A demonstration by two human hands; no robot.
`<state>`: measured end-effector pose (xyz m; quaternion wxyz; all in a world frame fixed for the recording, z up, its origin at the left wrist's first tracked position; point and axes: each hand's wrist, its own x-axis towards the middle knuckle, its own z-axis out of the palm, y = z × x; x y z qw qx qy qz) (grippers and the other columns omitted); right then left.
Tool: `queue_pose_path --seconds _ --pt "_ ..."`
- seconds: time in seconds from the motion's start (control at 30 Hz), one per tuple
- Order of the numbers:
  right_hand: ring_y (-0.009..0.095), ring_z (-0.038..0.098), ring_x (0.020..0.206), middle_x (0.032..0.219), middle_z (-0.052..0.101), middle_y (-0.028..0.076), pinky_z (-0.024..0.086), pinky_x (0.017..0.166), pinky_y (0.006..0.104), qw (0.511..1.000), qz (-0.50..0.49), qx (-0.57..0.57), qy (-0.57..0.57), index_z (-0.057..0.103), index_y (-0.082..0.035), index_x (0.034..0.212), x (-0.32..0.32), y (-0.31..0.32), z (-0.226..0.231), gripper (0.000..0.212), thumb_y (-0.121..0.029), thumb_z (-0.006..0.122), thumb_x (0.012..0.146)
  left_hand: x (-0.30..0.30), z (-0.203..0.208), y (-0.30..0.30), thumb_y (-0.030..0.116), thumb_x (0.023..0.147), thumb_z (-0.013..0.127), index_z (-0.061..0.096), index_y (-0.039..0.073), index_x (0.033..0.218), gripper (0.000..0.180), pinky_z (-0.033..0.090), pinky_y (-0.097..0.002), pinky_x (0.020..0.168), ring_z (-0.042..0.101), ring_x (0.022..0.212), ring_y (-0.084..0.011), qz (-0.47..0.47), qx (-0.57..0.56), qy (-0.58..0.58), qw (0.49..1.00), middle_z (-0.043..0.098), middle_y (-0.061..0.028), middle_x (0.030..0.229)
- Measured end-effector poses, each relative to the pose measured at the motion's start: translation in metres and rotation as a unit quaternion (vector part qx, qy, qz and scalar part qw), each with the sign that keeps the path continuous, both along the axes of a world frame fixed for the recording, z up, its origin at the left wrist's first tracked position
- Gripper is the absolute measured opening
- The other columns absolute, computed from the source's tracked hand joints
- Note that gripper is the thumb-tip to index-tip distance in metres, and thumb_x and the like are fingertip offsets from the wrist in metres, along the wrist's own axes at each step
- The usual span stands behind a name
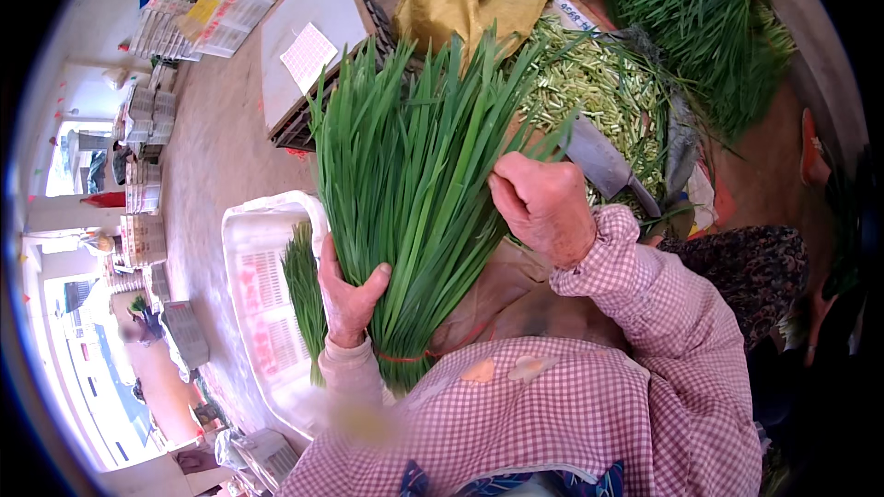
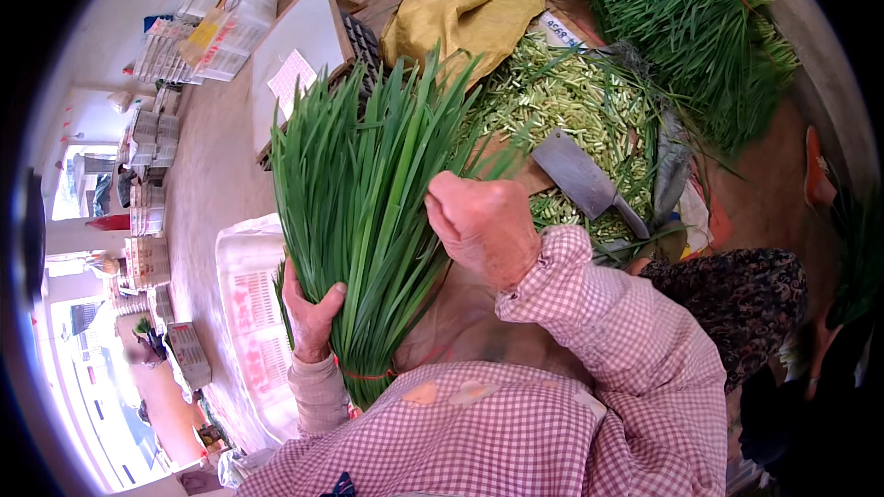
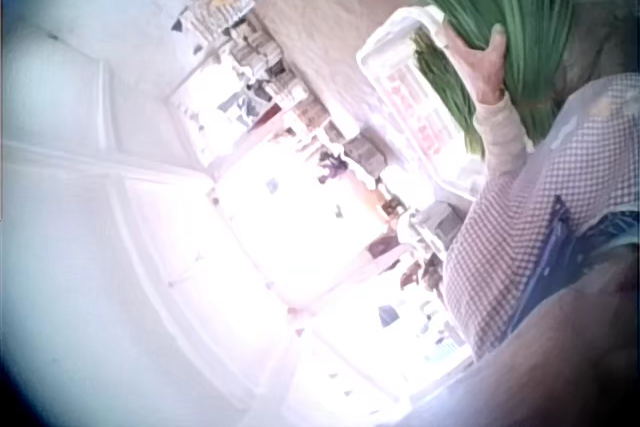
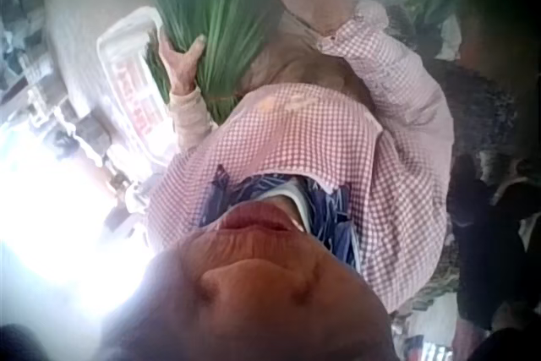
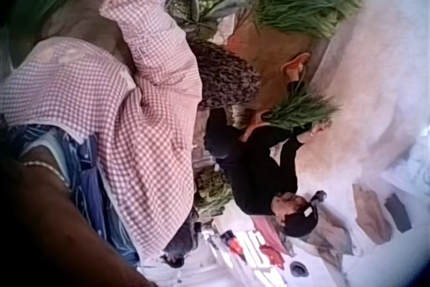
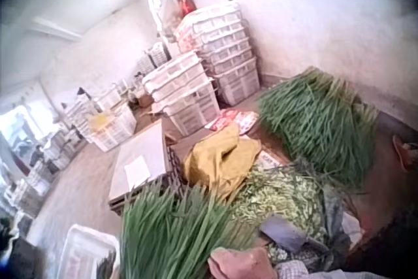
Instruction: The person picks up bundles of green stalks tied with red string, removes damaged leaves by hand, trims the root ends using a knife, and places the finished bundles into a plastic crate.
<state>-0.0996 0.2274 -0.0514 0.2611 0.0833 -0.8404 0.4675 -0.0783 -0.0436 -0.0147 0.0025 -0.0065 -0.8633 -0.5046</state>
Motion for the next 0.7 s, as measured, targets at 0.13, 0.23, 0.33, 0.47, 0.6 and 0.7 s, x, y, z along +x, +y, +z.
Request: queue_pose_path --seconds 0.13,0.23,0.33,0.47,0.6,0.7 --pt "0.013 0.053 0.047 0.056 0.055 0.002 0.040 0.044 0.0300 0.938 -0.029 -0.310 -0.150 0.060 -0.002 0.083 0.004 0.011 -0.028 0.009 -0.009 0.064 0.086 0.005 -0.004 -0.002 0.010 0.068 0.072 0.048 -0.004 0.124 0.063 0.048 -0.0342 0.088 0.059 0.096 -0.0214 0.003 0.015 -0.004 1.000 0.060 -0.0131 0.109" --pt "0.005 0.049 0.055 0.061 0.053 -0.004 0.039 0.048 0.0225 0.870 -0.029 -0.436 -0.227 0.062 -0.001 0.090 0.005 0.048 -0.015 0.007 -0.008 0.061 0.091 0.003 -0.006 -0.005 0.011 0.067 0.073 0.049 -0.004 0.125 0.064 0.048 -0.0351 0.088 0.059 0.095 -0.0214 -0.005 0.027 -0.002 1.000 0.060 -0.0125 0.110" --pt "0.004 0.053 0.065 0.075 0.059 -0.003 0.043 0.055 0.0185 0.905 -0.057 -0.396 -0.146 0.061 -0.001 0.096 0.003 0.076 -0.007 0.006 -0.004 0.058 0.092 0.008 -0.003 -0.003 0.012 0.066 0.073 0.048 -0.004 0.125 0.066 0.048 -0.0354 0.088 0.059 0.094 -0.0219 -0.020 0.013 0.004 1.000 0.060 -0.0127 0.108" --pt "0.004 0.055 0.077 0.089 0.062 0.000 0.045 0.064 0.0166 0.910 -0.056 -0.410 -0.013 0.060 0.001 0.102 0.006 0.066 0.036 0.013 0.004 0.057 0.090 0.017 -0.002 0.002 0.013 0.065 0.074 0.050 -0.004 0.120 0.063 0.049 -0.0353 0.084 0.059 0.090 -0.0230 -0.006 -0.049 0.007 0.999 0.061 -0.0137 0.104" --pt "0.004 0.053 0.055 0.075 0.063 0.002 0.043 0.049 0.0176 0.888 0.060 -0.410 -0.201 0.059 0.004 0.109 0.013 0.063 0.049 0.021 -0.002 0.059 0.089 0.020 0.002 0.006 0.012 0.064 0.073 0.051 -0.003 0.118 0.060 0.049 -0.0356 0.083 0.059 0.089 -0.0232 -0.004 -0.067 0.008 0.998 0.062 -0.0133 0.102" --pt "0.004 0.049 0.046 0.060 0.059 0.000 0.038 0.042 0.0200 0.880 0.075 -0.395 -0.251 0.062 0.005 0.103 0.001 0.056 0.043 0.022 -0.011 0.064 0.088 0.020 0.002 0.009 0.011 0.064 0.072 0.051 -0.003 0.118 0.060 0.049 -0.0359 0.082 0.060 0.088 -0.0239 -0.005 -0.066 0.013 0.998 0.061 -0.0136 0.101"
